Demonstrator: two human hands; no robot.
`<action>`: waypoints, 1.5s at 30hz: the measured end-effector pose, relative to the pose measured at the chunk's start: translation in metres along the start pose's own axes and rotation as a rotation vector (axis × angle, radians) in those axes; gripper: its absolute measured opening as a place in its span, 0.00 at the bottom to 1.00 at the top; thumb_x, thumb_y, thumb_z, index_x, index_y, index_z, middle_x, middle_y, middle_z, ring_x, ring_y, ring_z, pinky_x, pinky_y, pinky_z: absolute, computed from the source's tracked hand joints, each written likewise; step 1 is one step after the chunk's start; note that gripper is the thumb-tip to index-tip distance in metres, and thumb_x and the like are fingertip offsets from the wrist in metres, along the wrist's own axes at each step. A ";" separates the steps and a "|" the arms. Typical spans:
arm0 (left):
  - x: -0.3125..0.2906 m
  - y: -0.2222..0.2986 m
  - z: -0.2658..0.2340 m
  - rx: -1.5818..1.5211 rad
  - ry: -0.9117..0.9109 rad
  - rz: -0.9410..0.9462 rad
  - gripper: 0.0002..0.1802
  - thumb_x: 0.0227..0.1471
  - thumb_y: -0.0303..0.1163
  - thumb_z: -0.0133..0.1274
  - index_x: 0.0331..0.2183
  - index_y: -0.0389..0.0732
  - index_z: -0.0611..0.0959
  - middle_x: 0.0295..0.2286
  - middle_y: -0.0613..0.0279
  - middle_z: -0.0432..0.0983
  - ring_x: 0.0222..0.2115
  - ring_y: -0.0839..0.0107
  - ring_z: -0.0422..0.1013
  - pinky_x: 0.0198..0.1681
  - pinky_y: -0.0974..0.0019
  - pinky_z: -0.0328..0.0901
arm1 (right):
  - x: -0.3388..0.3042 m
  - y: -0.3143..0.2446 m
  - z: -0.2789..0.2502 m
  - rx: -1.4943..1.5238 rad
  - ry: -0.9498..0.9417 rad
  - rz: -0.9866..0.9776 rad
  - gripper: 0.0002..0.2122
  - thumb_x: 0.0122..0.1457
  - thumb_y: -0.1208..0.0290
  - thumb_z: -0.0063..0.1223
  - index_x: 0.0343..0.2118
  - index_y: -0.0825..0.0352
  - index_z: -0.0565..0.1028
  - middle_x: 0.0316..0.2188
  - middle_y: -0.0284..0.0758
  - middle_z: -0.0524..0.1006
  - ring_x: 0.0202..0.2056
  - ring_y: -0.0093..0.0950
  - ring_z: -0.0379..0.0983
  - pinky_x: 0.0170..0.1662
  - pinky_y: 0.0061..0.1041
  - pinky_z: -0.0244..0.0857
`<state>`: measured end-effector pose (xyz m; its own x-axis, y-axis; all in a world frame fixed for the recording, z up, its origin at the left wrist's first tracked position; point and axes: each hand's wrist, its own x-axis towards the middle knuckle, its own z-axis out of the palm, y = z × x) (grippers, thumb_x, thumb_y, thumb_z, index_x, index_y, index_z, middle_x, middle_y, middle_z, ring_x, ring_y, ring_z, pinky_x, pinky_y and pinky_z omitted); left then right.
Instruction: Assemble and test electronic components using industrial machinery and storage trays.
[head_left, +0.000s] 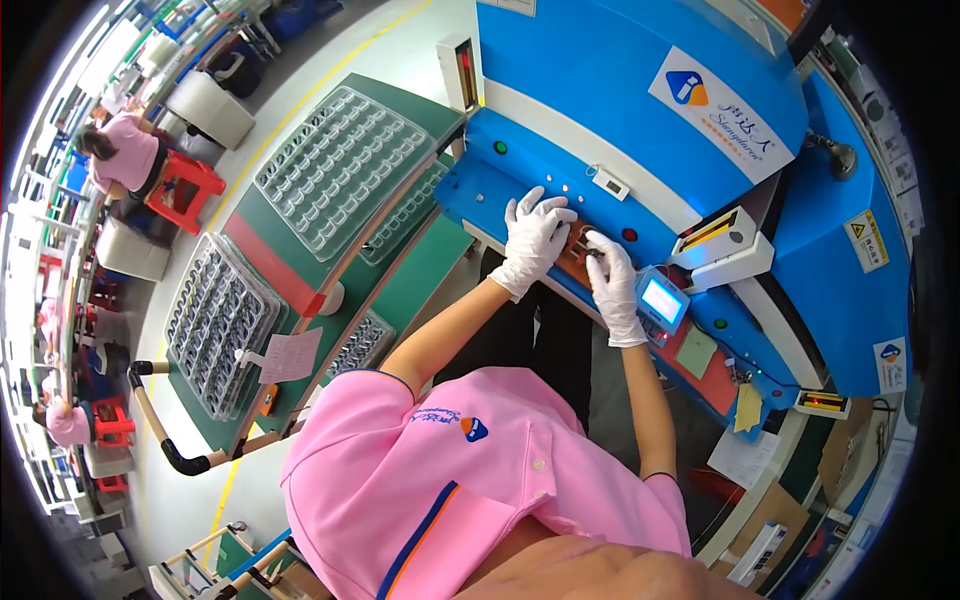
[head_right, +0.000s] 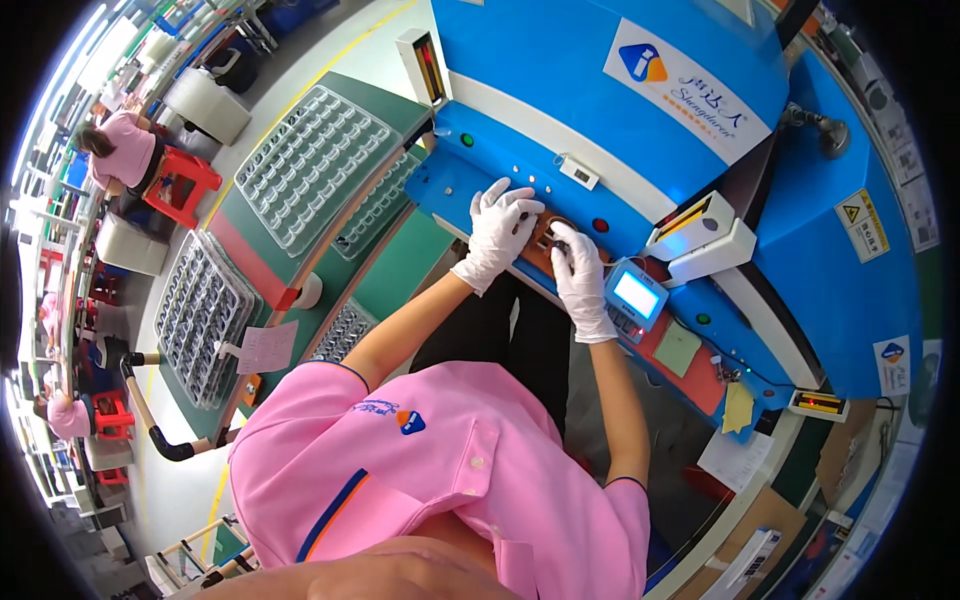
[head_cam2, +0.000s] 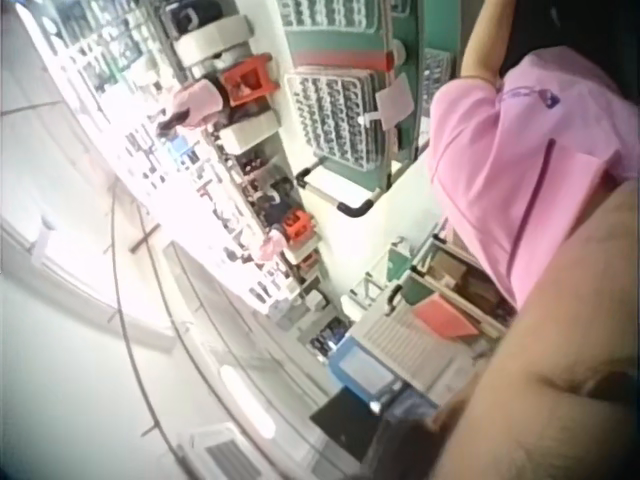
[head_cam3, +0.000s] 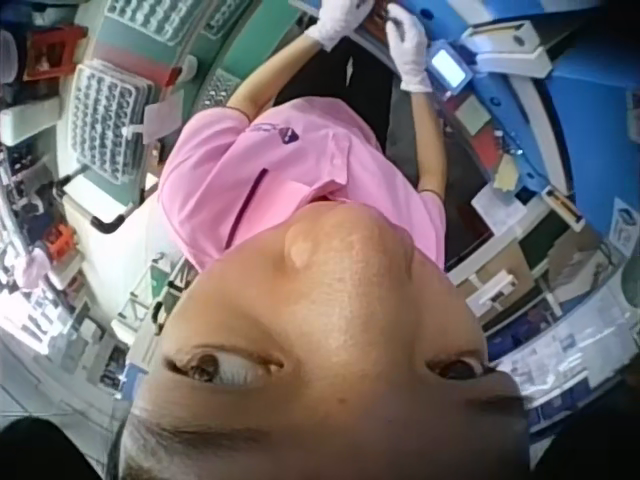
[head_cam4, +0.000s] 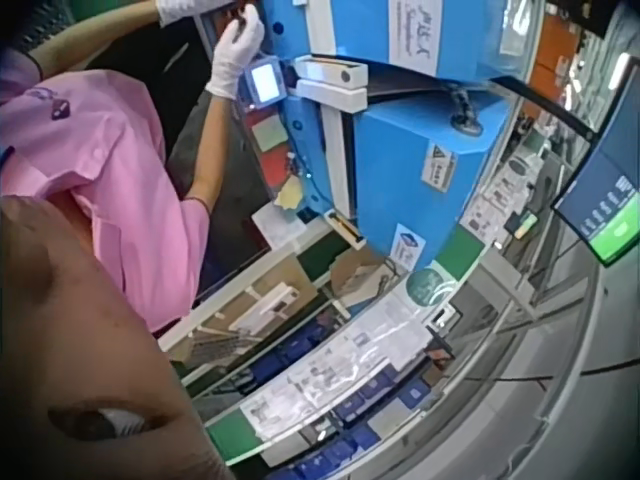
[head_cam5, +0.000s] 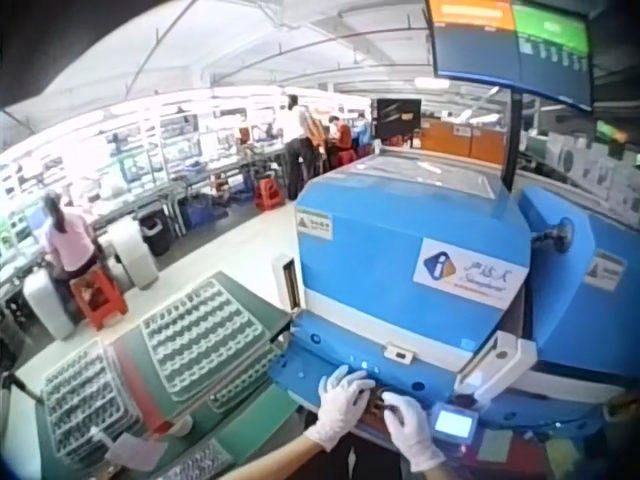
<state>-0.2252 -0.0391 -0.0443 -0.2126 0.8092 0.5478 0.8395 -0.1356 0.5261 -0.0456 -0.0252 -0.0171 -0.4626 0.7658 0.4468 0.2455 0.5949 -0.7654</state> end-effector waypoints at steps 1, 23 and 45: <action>0.000 0.001 -0.001 0.008 -0.014 -0.015 0.13 0.51 0.32 0.60 0.41 0.57 0.82 0.50 0.71 0.75 0.59 0.54 0.61 0.62 0.37 0.48 | 0.000 0.008 0.002 -0.060 0.014 -0.076 0.14 0.62 0.80 0.51 0.51 0.65 0.73 0.46 0.35 0.76 0.43 0.27 0.74 0.45 0.23 0.69; 0.066 0.197 -0.270 -2.332 -0.762 0.833 0.14 0.48 0.08 0.49 0.23 0.39 0.68 0.24 0.63 0.63 0.28 0.59 0.78 0.46 0.45 0.77 | -0.056 -0.024 -0.048 -0.118 -0.009 -0.071 0.21 0.59 0.85 0.54 0.55 0.64 0.71 0.44 0.35 0.76 0.38 0.29 0.74 0.43 0.25 0.69; 0.019 0.118 -0.202 -1.596 -0.550 0.509 0.05 0.52 0.19 0.53 0.28 0.39 0.76 0.27 0.63 0.70 0.27 0.67 0.72 0.34 0.63 0.69 | -0.066 -0.014 -0.039 -0.138 -0.035 -0.064 0.21 0.59 0.83 0.55 0.55 0.63 0.72 0.43 0.37 0.77 0.42 0.34 0.75 0.46 0.28 0.70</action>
<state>-0.2307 -0.1551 0.1593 0.3509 0.5484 0.7590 -0.5719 -0.5163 0.6375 0.0149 -0.0739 -0.0176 -0.5099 0.7177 0.4742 0.3281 0.6719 -0.6641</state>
